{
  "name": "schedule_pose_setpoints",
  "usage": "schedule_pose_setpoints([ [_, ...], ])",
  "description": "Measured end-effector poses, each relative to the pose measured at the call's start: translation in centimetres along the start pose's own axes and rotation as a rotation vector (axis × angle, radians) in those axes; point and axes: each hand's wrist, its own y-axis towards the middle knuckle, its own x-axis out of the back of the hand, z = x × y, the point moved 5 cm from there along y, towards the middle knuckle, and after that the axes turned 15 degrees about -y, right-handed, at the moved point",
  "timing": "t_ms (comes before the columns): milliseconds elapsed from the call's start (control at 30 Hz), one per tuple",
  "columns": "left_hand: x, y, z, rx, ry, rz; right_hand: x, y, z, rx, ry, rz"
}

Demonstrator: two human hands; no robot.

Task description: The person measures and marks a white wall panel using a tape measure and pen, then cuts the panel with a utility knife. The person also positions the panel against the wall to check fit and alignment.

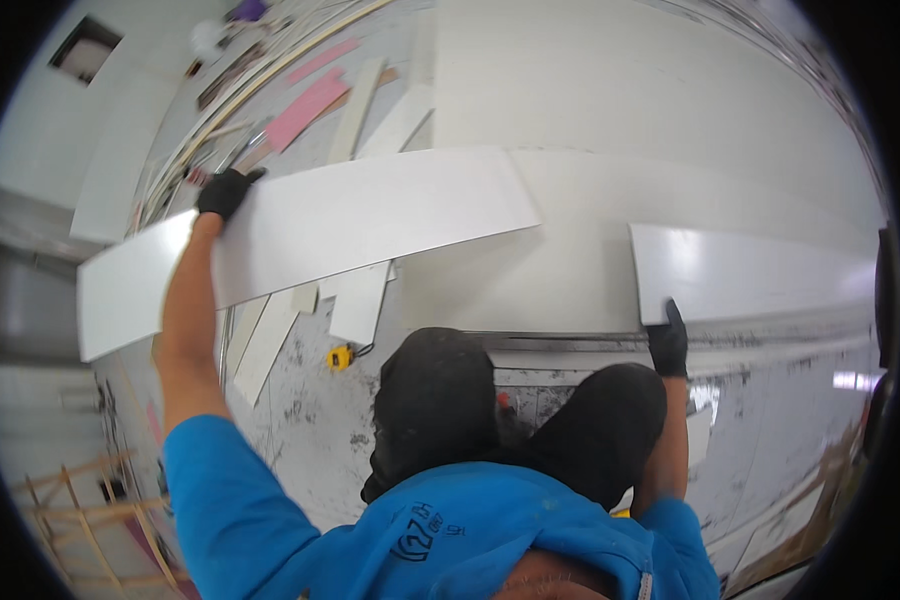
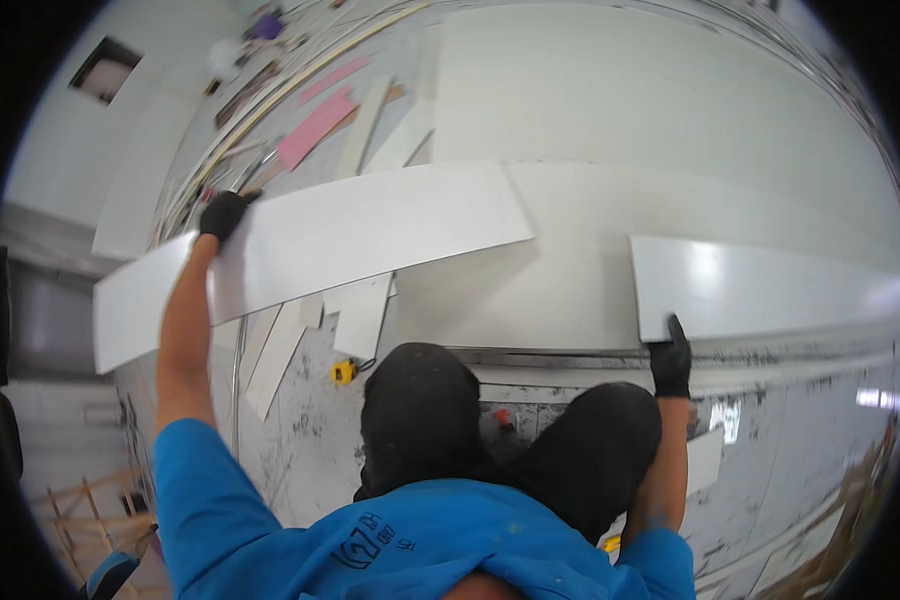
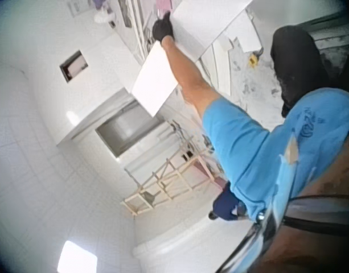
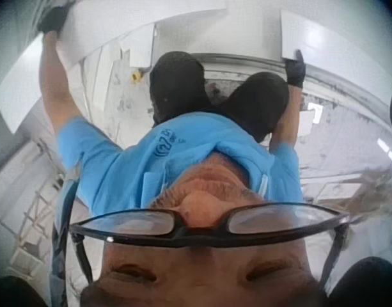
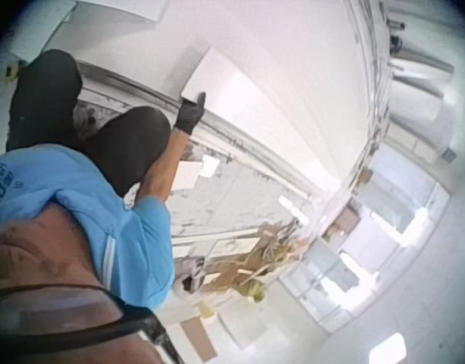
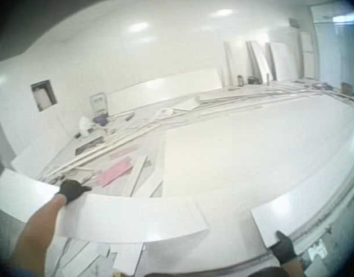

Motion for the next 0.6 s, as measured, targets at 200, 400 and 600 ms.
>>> schedule_pose_setpoints([
  [200, -14.3, -13.1, 7.7, 0.601, -0.324, 0.307, 1.4, -1.3, 0.2, 0.277, -0.771, -0.093],
  [400, -24.3, -17.2, 6.2, 0.821, -0.477, 0.336, 2.9, -0.7, 0.0, 0.137, -0.455, 0.018],
  [600, -28.5, -13.4, 9.8, 0.698, -0.279, 0.25, 1.1, -0.3, -0.5, -0.004, -0.033, -0.122],
])
